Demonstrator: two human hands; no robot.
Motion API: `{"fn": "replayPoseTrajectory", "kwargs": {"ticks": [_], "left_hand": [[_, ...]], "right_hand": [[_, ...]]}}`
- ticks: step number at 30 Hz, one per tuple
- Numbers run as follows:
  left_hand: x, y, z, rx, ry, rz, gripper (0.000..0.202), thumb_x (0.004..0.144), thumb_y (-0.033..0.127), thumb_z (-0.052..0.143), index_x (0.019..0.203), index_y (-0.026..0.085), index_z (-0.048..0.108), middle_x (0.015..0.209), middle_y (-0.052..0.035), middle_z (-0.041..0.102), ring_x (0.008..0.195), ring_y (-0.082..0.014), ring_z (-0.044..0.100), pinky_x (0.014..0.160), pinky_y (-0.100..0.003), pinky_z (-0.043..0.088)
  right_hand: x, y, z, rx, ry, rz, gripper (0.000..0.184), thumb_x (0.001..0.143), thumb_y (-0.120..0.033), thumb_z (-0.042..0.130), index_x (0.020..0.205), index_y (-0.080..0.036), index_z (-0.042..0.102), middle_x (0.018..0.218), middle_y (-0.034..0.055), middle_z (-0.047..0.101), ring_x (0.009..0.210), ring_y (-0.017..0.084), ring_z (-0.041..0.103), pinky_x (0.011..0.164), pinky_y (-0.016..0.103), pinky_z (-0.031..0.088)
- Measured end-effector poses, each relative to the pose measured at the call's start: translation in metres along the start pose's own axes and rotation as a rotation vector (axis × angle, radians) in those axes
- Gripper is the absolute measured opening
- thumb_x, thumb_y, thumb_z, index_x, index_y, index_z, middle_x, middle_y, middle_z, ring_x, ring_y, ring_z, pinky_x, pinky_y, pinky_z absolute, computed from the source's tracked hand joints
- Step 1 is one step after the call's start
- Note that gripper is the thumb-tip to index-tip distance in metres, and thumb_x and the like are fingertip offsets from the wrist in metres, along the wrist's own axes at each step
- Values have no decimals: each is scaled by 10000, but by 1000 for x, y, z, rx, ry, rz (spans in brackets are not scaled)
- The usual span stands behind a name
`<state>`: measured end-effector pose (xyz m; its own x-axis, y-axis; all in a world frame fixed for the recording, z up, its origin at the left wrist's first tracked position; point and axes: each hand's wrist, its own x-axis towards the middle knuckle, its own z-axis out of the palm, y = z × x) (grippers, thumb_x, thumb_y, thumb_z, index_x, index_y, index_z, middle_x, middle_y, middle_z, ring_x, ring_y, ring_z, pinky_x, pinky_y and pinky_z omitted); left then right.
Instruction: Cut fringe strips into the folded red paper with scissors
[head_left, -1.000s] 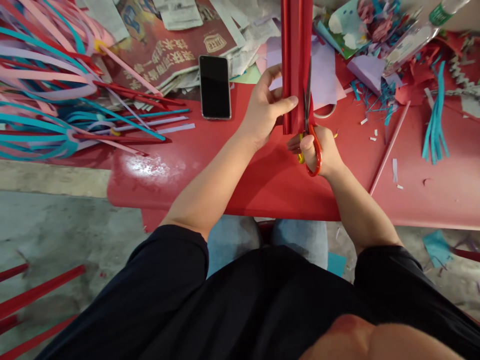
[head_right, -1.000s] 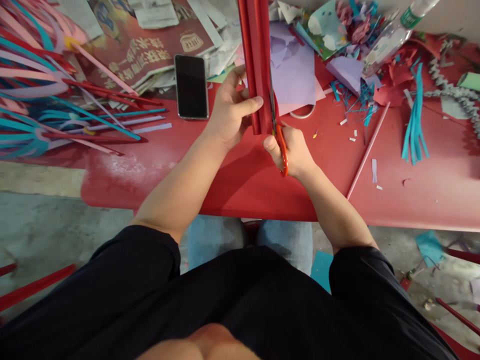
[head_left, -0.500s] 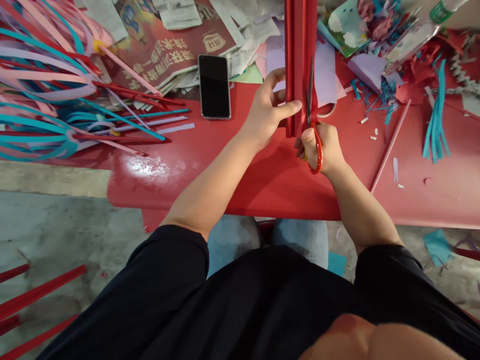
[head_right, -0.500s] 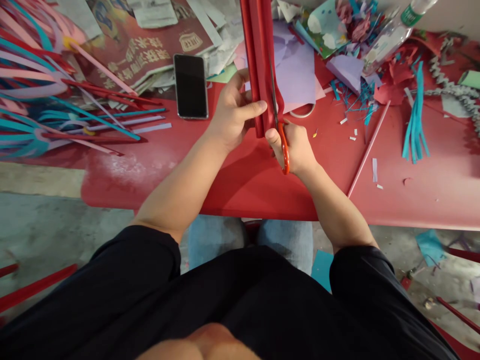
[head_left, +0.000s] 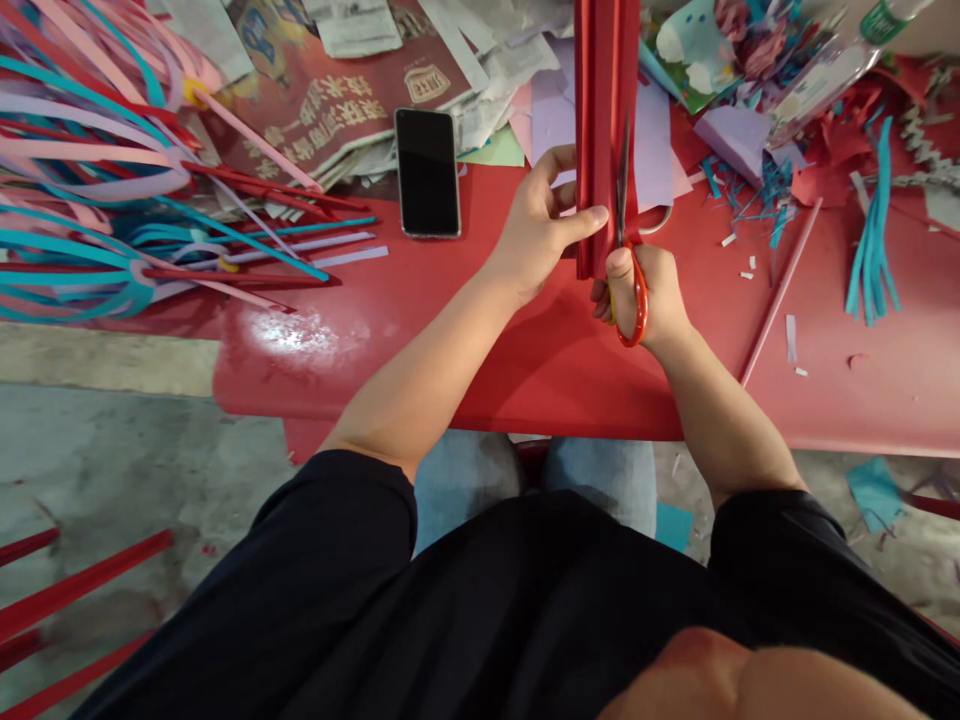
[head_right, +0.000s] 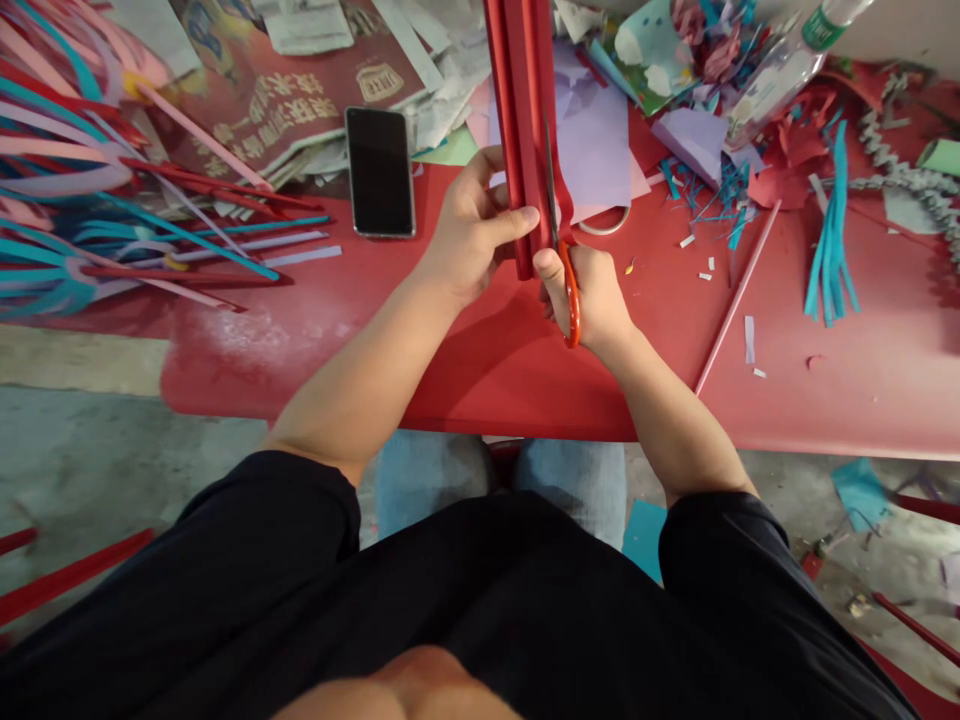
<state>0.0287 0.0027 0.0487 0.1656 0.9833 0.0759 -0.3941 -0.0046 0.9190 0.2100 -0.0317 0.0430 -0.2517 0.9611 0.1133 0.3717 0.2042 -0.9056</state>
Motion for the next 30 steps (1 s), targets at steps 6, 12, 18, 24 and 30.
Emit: {"fn": "replayPoseTrajectory", "kwargs": {"ticks": [6,12,18,24,30], "left_hand": [[-2,3,1,-23,14,1,366,899,153,810,1175,303,622,973,24,795,908,-208,817,741,-297,644],[-2,6,4,-53,14,1,352,908,104,785,1161,286,621,952,28,784,871,-186,803,722,-278,636],[-3,8,4,-23,55,-32,353,889,102,808,1124,298,633,913,32,782,894,-201,813,760,-289,651],[2,4,-2,-19,42,-40,376,866,104,813,1120,318,638,932,31,793,890,-207,805,793,-312,649],[9,3,-8,-144,128,28,140,979,322,784,999,302,647,926,15,720,903,-210,755,756,-316,617]], "right_hand": [[0,-4,1,33,13,39,738,907,-956,527,771,-232,576,621,19,651,467,147,629,416,280,504],[0,-5,2,35,15,55,716,913,-945,544,777,-242,551,632,21,664,453,156,638,382,290,494],[1,-7,1,32,6,65,689,926,-918,576,773,-248,537,606,15,658,432,158,633,355,277,453],[2,-5,1,21,4,111,682,915,-909,611,761,-250,523,587,0,641,420,146,620,343,259,442],[2,-9,3,29,-50,156,702,827,-924,704,757,-250,522,563,-18,621,398,154,618,337,262,422]]}}
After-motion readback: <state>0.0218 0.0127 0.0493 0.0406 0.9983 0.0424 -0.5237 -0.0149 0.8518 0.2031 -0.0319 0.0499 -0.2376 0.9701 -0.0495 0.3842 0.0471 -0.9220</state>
